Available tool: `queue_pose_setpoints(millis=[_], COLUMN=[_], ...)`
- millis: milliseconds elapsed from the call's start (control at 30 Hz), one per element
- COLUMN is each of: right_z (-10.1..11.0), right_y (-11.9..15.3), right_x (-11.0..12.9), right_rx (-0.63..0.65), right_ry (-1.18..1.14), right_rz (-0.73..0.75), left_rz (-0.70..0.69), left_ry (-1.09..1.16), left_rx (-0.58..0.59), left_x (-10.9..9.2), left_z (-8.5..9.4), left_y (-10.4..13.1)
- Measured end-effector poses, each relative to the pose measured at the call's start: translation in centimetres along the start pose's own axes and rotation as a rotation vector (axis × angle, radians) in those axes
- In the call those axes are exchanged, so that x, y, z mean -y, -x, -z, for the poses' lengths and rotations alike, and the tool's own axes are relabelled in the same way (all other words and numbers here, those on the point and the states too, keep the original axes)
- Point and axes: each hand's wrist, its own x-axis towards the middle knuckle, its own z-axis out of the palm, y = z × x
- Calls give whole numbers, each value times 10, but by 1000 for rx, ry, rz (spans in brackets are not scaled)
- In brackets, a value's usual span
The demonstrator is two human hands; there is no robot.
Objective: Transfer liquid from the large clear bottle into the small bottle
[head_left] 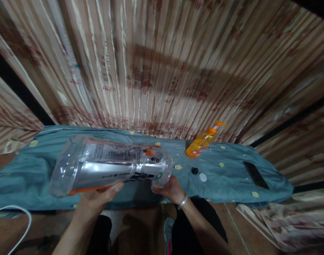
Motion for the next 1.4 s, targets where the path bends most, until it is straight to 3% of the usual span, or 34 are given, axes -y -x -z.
queue_pose_setpoints(millis=[467, 733, 933, 1167, 1400], right_z=[-1, 1, 1, 1, 0], right_y=[0, 0, 0, 0, 0], right_x=[1, 3, 5, 3, 3], right_rx=[-27, -6, -13, -5, -29], right_ry=[-54, 31, 22, 41, -14], right_rz=[1, 2, -24, 1, 2], left_rz=[-27, 32, -8, -58, -32], left_ry=[-5, 6, -11, 4, 12], left_rx=[13, -2, 24, -22, -19], left_x=[0, -1, -1, 1, 6], left_z=[0, 2, 3, 1, 4], left_y=[-1, 0, 0, -1, -2])
